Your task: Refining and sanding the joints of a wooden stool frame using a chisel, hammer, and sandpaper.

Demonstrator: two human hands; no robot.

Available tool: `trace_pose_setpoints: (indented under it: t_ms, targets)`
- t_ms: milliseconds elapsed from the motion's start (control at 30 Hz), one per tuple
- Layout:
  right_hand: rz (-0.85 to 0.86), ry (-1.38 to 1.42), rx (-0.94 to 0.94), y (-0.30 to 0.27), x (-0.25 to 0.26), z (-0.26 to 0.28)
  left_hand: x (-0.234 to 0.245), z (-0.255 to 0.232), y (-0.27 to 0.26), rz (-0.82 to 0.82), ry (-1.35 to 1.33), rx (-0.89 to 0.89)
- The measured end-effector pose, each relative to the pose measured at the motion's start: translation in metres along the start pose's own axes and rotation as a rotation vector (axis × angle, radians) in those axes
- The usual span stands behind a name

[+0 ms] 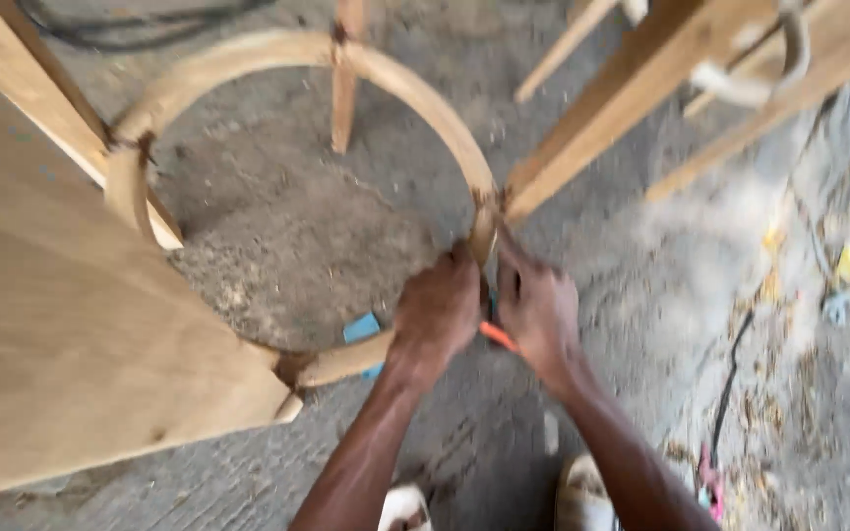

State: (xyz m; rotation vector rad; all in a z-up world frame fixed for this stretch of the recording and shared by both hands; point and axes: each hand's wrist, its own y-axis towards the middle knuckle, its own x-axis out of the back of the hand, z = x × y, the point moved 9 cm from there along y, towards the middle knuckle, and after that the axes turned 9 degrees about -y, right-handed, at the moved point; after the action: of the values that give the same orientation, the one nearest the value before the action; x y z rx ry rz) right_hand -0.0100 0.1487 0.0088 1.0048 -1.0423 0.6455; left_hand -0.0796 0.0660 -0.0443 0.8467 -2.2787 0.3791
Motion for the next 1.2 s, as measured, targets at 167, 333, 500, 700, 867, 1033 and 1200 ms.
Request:
trace_pose_setpoints:
  t_ms: [167,333,500,700,867,1033,1200]
  targets:
    - [0.027,0.193,-0.063,-0.033,-0.004,-0.008,-0.004,-0.003,-0.010,-0.046,0.084,-0.039]
    - [0.028,0.251,-0.047,-0.032,-0.006,-0.013,-0.008,-0.001,-0.009,-0.056,0.081,-0.047]
    - [0.037,0.294,-0.049,-0.024,-0.013,-0.018,-0.009,-0.003,-0.009,-0.081,0.106,-0.064]
    - [0.020,0.327,-0.045,-0.017,-0.031,-0.031,-0.001,-0.007,-0.013,-0.083,0.119,-0.051]
    - [-0.031,0.248,0.017,0.014,-0.013,0.000,0.000,-0.009,-0.012,-0.080,0.123,-0.071]
    - [-0.016,0.275,0.012,0.002,-0.005,0.001,-0.003,-0.004,-0.008,-0.078,0.073,-0.074]
    - [0.021,0.236,-0.038,-0.028,-0.010,-0.014,-0.005,-0.003,-0.013,-0.087,0.080,-0.085]
